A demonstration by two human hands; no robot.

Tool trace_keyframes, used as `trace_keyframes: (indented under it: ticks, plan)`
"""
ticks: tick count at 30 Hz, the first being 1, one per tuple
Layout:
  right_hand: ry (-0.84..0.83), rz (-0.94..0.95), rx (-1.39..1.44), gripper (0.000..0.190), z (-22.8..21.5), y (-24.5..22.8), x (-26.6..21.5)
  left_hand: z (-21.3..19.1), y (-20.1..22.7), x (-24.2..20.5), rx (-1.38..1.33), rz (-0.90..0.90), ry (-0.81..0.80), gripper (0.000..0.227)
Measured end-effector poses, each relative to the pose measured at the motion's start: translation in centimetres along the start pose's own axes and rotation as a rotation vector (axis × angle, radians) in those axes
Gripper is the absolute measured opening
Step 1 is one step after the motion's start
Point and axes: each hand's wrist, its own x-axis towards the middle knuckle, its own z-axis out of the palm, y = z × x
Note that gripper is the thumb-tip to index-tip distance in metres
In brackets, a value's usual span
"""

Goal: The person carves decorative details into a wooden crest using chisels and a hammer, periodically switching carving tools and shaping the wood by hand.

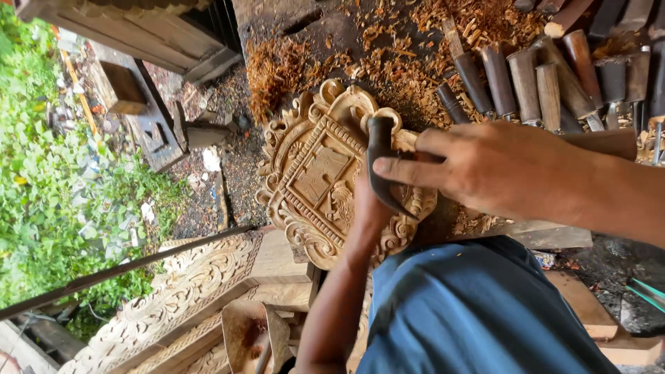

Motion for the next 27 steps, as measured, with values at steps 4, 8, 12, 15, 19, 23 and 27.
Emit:
trace_keyframes:
  ticks: [4, 8, 12, 15, 19, 23, 27]
  plan:
    - [-0.012, 0.049, -0.001, 0.096, 0.6, 0.5, -1.1, -1.3, -0.4, 0.0, -0.231, 0.051, 0.034, 0.024]
    - [0.088, -0.001, -0.057, 0.1, 0.1, 0.3, -1.3, -1.8, -1.4, -1.4, -0.131, 0.201, -0.09, 0.026]
    - [0.089, -0.019, -0.006, 0.097, -1.8, -0.5, -0.8, -2.1, -3.0, -1.2, -0.106, 0.074, -0.184, 0.027]
    - [0.072, -0.036, 0.015, 0.095, -2.7, -1.3, -0.3, -2.4, -3.2, -0.7, -0.256, -0.01, -0.213, 0.028]
    - [0.115, -0.119, 0.12, 0.083, -2.0, -1.9, 0.5, -2.6, -2.3, -1.5, -0.423, -0.05, -0.237, 0.029]
    - [0.089, -0.171, 0.2, 0.073, -0.2, -2.0, 2.0, -1.4, -1.0, -2.3, -0.439, -0.054, -0.286, 0.03]
    - [0.024, -0.186, 0.081, 0.073, -0.6, -1.5, 1.8, -0.6, 0.6, -3.0, -0.495, -0.084, -0.274, 0.032]
